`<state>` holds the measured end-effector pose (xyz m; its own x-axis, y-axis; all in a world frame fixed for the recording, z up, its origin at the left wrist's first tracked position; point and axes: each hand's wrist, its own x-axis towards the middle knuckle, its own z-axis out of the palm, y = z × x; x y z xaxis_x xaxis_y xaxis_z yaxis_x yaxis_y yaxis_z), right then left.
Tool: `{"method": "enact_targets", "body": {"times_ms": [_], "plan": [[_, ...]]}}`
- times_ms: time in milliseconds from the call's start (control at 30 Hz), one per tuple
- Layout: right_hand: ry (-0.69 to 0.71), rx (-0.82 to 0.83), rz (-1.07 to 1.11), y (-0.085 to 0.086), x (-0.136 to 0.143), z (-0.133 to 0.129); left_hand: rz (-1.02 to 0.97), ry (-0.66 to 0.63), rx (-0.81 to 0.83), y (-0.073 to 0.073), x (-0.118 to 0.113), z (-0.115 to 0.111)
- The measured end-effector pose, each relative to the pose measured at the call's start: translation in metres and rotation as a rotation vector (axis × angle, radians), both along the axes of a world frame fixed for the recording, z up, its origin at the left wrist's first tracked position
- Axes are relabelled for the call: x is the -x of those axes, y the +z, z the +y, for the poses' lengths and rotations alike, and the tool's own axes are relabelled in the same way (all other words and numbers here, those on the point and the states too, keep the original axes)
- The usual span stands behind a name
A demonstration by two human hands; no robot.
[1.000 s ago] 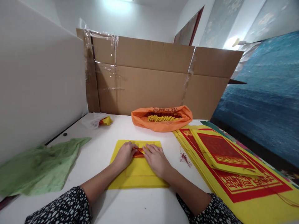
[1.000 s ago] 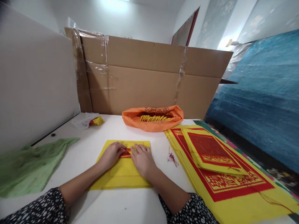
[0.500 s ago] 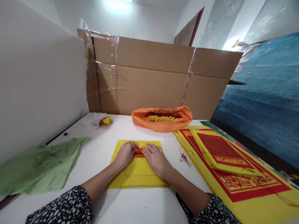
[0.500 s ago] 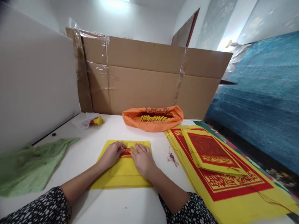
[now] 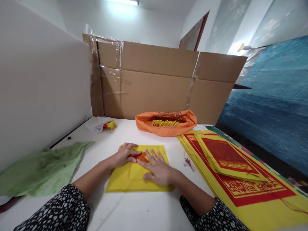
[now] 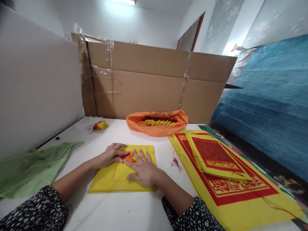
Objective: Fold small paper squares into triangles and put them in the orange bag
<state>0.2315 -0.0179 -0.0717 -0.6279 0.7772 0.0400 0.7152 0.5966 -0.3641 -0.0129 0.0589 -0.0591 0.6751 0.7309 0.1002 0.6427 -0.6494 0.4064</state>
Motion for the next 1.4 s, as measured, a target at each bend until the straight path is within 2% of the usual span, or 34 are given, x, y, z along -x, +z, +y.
{"method": "enact_targets", "body": {"times_ms": [100,233,300,400,467,567,633,700,800,900,967,1067,1167,1300,1400], "plan": [[0.007,0.022,-0.013,-0.001,-0.001,0.006,0.015,-0.084,0.055,0.013,0.005,0.007],[0.009,0.026,-0.033,0.0,0.002,0.01,0.017,-0.164,0.137,0.03,-0.009,0.018],[0.028,0.02,-0.019,0.001,0.001,0.01,-0.017,-0.148,0.226,0.032,-0.022,0.025],[0.043,0.052,0.066,0.0,-0.004,0.009,-0.065,-0.042,0.299,0.028,-0.041,0.033],[-0.063,0.052,0.222,-0.002,-0.007,0.011,-0.083,-0.002,0.294,0.023,-0.051,0.035],[-0.436,-0.078,0.592,-0.007,-0.012,0.021,-0.147,0.038,0.26,0.023,-0.06,0.034],[-0.585,-0.139,0.79,-0.006,-0.013,0.028,-0.228,0.084,0.215,0.029,-0.06,0.029],[-0.532,-0.135,0.86,-0.002,-0.013,0.029,-0.374,0.098,0.172,0.035,-0.056,0.022],[-0.259,-0.233,0.693,0.002,-0.009,0.017,-0.567,0.016,0.133,0.038,-0.043,0.01],[0.016,-0.371,0.381,-0.004,-0.001,-0.004,-0.477,-0.11,0.164,0.028,-0.027,-0.006],[0.105,-0.374,0.248,-0.012,0.003,-0.015,-0.352,-0.185,0.23,0.019,-0.02,-0.017],[0.153,-0.306,0.214,-0.017,0.004,-0.02,-0.274,-0.2,0.287,0.009,-0.017,-0.031],[0.159,-0.205,0.288,-0.013,-0.001,-0.017,-0.276,-0.195,0.298,0.007,-0.019,-0.037],[0.005,-0.106,0.378,-0.008,-0.004,-0.009,-0.239,-0.29,0.375,0.01,-0.017,-0.034],[-0.124,0.01,0.465,-0.01,0.001,0.002,-0.222,-0.322,0.352,0.013,-0.014,-0.032]]}}
